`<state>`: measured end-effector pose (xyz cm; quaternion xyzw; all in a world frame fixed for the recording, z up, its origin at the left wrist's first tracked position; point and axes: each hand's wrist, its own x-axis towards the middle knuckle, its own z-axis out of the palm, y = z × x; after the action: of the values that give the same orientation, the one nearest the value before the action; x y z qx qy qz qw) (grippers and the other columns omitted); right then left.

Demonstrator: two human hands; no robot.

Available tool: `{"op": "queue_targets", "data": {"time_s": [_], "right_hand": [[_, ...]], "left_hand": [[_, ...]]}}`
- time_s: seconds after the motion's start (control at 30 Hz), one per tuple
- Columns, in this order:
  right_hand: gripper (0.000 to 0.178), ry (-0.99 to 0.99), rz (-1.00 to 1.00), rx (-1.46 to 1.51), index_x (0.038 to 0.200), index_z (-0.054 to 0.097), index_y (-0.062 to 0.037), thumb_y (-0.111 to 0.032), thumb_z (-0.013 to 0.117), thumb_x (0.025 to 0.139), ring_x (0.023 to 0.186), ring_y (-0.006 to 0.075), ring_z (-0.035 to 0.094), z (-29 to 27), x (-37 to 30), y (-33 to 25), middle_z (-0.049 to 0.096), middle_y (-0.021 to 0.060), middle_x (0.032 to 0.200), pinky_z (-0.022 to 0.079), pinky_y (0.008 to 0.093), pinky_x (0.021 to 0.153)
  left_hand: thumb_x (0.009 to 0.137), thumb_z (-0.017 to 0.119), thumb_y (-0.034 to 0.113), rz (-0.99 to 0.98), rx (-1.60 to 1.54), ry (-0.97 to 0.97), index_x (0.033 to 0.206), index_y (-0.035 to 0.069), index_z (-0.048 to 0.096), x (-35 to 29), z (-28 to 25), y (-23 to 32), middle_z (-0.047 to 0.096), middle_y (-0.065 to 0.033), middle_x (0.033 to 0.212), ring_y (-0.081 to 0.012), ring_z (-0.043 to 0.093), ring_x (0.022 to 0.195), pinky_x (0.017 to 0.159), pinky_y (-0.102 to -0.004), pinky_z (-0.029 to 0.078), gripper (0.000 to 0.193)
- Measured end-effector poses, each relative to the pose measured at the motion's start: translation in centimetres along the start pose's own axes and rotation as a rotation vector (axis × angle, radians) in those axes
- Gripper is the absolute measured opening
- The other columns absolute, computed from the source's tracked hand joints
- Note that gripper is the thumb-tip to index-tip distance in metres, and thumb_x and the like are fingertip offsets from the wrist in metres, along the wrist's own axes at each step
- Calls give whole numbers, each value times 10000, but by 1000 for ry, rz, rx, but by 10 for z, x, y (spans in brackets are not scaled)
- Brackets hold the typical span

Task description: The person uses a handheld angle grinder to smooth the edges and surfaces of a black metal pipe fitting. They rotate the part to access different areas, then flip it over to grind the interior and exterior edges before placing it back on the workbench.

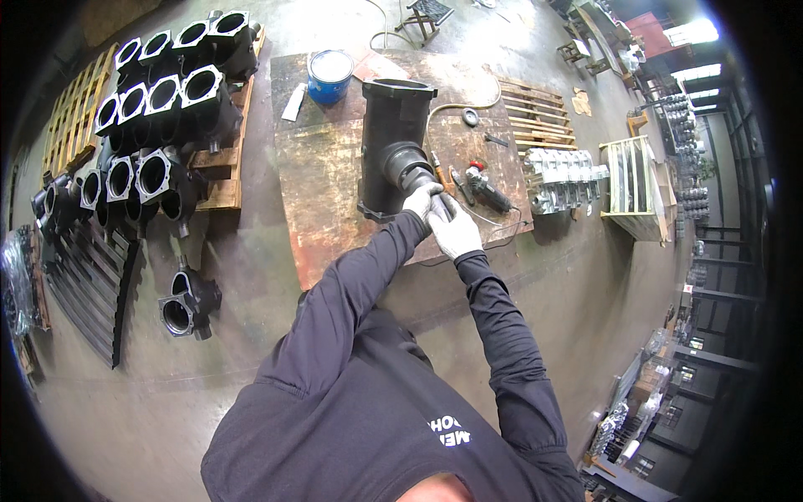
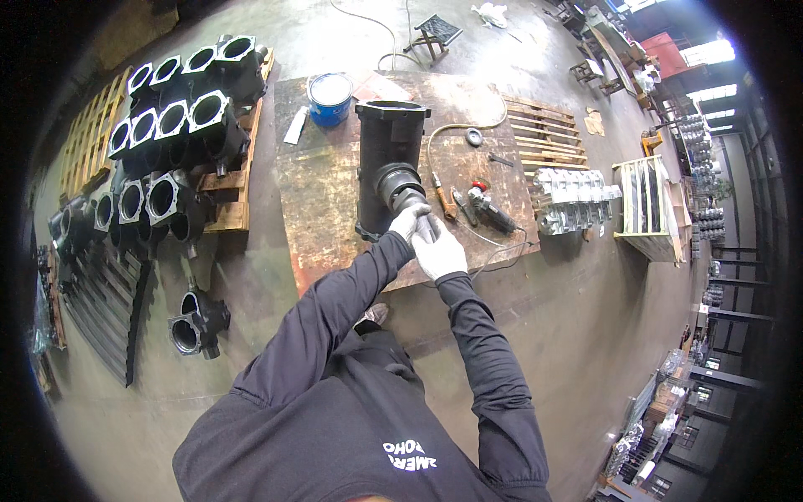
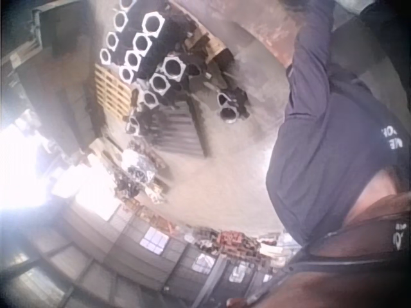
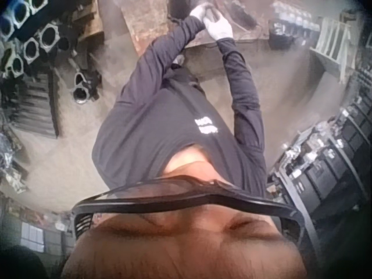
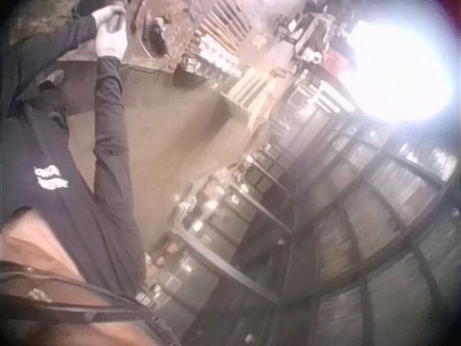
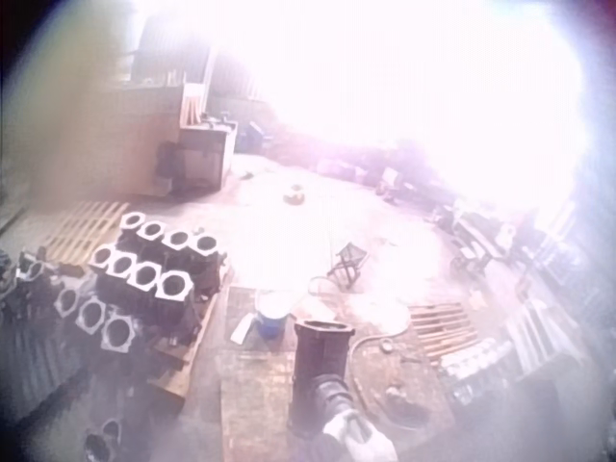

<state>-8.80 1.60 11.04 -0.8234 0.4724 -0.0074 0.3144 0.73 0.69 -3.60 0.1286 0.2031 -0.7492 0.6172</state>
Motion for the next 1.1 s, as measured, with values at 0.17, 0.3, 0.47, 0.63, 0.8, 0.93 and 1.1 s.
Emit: {"op": "queue_targets", "data": {"time_s": [0.17,0.3,0.47,0.63,0.8,0.93,1.1], "right_hand": [[658,-3,-46,13,1422,522,-63,-359,674,855,1208,348,616,-19,-28,4,628,221,1305,480,391,1013],[661,-20,-49,90,1432,507,-38,-310,687,857,1224,311,620,-31,-47,7,628,208,1323,472,366,1027],[617,-39,-29,164,1429,509,-9,-191,695,870,1246,231,598,-40,-64,8,618,180,1352,456,317,1039],[624,-25,-28,99,1428,512,-13,-202,699,862,1248,238,600,-45,-63,4,625,184,1341,457,324,1038],[654,-30,-28,74,1425,517,-42,-306,696,854,1219,306,623,-32,-47,0,632,207,1316,475,357,1017],[657,-14,-34,18,1434,512,-68,-345,668,860,1208,332,622,-18,-27,0,633,212,1303,480,378,1009],[675,-40,16,-19,1401,519,22,-325,685,847,1241,313,606,-3,6,-6,624,238,1316,455,353,1044]], "left_hand": [[842,681,159,170,-94,129,920,38,614,-14,13,-35,670,-130,753,-299,658,629,624,-448,573,159],[855,671,150,139,-104,130,946,44,580,-26,25,-58,647,-97,728,-263,652,588,585,-419,580,166],[884,642,142,279,-109,170,959,51,567,-43,42,-73,643,-94,690,-265,651,561,552,-418,581,140],[904,622,152,399,-50,225,929,59,573,-46,48,-77,641,-92,664,-260,639,544,528,-414,567,108],[931,581,226,257,-58,171,840,42,617,-20,24,-55,655,-125,679,-302,637,569,620,-460,571,208],[941,546,281,187,4,132,894,-8,646,1,5,-31,692,-182,745,-371,648,630,710,-460,572,310],[932,558,302,42,68,38,961,-37,628,7,-4,4,701,-229,824,-382,670,722,710,-465,563,347]]}}
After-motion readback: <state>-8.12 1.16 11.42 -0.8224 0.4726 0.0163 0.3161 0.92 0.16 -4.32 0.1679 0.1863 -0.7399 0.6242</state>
